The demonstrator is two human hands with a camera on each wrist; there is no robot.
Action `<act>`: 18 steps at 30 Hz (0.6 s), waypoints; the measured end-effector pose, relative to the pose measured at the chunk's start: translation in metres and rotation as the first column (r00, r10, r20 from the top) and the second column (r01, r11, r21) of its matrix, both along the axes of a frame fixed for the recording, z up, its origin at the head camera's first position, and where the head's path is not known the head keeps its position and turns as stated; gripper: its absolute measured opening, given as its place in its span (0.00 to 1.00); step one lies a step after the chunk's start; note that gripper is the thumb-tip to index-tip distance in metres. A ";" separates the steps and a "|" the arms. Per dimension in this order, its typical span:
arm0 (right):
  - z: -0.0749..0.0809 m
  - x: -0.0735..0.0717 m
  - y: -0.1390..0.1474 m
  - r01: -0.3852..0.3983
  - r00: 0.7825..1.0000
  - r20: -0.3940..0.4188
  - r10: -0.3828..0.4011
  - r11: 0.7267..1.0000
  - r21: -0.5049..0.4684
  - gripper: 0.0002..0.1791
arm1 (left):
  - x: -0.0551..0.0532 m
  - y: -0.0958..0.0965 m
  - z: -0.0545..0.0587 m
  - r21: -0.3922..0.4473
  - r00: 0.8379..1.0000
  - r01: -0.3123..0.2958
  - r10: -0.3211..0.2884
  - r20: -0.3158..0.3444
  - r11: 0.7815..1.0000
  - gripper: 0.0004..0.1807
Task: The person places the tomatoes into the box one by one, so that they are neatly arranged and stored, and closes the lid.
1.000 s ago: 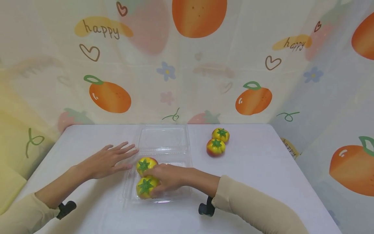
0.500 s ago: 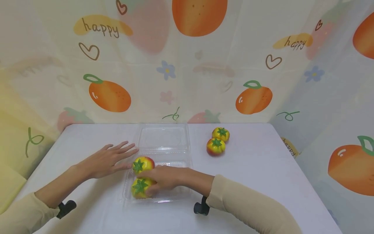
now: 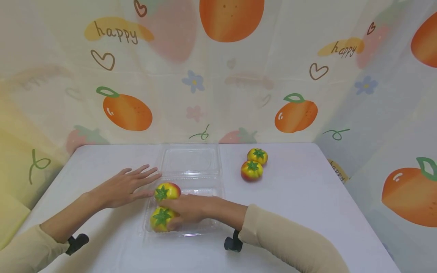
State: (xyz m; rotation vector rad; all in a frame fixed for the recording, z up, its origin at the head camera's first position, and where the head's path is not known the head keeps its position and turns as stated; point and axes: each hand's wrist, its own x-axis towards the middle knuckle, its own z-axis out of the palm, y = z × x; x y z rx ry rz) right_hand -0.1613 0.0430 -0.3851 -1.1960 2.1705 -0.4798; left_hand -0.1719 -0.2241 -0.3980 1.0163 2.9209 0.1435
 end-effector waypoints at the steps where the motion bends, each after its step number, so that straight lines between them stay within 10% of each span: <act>1: 0.000 0.000 0.001 0.004 1.000 -0.004 -0.004 1.000 0.007 0.41 | 0.000 0.000 0.000 0.001 1.000 0.001 -0.001 0.000 1.000 0.34; 18: 0.025 -0.011 0.075 0.191 0.980 -0.048 -0.194 0.979 -0.070 0.38 | 0.000 0.000 -0.001 -0.004 0.999 -0.016 0.016 0.031 1.000 0.35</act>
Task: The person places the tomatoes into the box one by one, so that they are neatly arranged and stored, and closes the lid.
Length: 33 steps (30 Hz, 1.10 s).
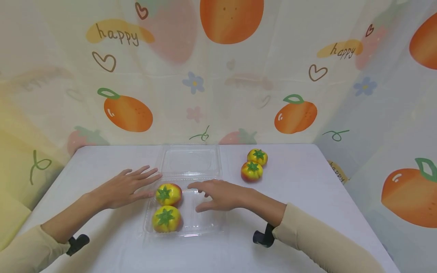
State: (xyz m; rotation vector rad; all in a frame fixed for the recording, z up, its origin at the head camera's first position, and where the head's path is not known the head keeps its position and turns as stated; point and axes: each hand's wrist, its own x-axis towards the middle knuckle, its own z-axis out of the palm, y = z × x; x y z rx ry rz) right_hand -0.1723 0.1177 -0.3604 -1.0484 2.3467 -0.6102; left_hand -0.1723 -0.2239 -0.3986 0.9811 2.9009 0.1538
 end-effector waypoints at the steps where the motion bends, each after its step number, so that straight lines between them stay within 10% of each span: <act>1: 0.002 -0.002 0.007 0.020 1.000 -0.005 -0.020 1.000 -0.015 0.37 | 0.000 0.000 0.000 -0.001 1.000 -0.001 0.001 -0.001 1.000 0.36; 12: 0.012 -0.030 0.086 0.261 0.947 -0.138 -0.289 0.946 -0.194 0.40 | -0.002 -0.001 -0.006 0.002 1.000 0.006 -0.006 -0.018 1.000 0.35; 23: -0.017 -0.048 0.134 0.404 0.866 -0.193 -0.462 0.872 -0.276 0.40 | -0.003 0.000 -0.006 -0.004 1.000 0.005 -0.005 -0.017 1.000 0.35; 33: -0.041 -0.053 0.149 0.474 0.838 -0.145 -0.526 0.833 -0.285 0.39 | -0.002 0.000 -0.004 0.000 1.000 0.006 -0.006 -0.010 1.000 0.35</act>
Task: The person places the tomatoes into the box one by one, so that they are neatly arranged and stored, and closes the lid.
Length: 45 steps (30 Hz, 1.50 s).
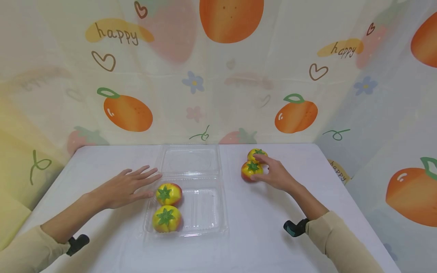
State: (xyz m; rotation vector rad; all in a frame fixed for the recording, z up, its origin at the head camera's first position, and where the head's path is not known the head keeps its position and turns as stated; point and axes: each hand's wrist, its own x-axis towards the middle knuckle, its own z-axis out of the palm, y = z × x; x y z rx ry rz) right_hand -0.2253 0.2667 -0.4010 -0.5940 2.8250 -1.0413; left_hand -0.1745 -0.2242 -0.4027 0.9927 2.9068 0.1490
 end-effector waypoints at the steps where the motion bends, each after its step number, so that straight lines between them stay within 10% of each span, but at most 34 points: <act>1: -0.002 0.000 0.001 0.004 1.000 -0.002 -0.004 1.000 0.000 0.39 | 0.000 0.000 0.000 0.002 1.000 0.002 -0.002 -0.002 1.000 0.35; 45: -0.026 -0.003 -0.003 -0.003 1.000 -0.009 0.003 1.000 0.004 0.31 | 0.001 0.000 0.002 0.003 1.000 0.002 -0.002 -0.001 1.000 0.35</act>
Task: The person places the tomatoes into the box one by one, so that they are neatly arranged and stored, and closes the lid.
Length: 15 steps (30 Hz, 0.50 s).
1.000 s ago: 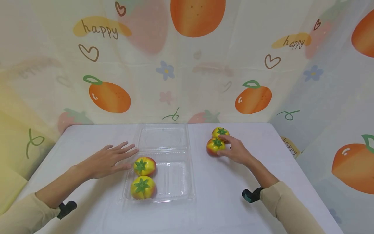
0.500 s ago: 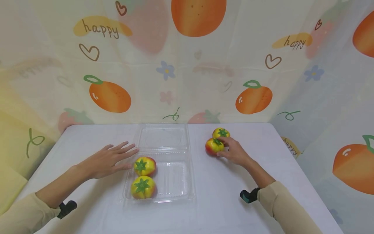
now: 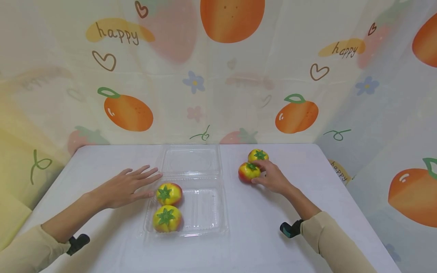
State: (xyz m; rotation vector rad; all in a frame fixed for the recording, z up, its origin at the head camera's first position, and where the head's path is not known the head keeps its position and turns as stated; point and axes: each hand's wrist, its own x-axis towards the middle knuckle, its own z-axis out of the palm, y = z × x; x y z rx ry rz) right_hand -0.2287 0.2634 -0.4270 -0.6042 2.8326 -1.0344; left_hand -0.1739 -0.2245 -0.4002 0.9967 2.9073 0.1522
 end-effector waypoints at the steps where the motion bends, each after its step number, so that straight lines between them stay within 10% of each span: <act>1: 0.000 0.000 0.000 -0.002 1.000 -0.003 0.002 1.000 0.004 0.31 | 0.000 0.000 0.000 -0.001 1.000 0.000 0.000 0.001 1.000 0.35; 15: 0.004 0.003 0.000 -0.016 1.000 0.013 0.015 0.999 0.033 0.32 | 0.000 0.000 -0.001 -0.003 1.000 0.007 -0.007 -0.008 1.000 0.35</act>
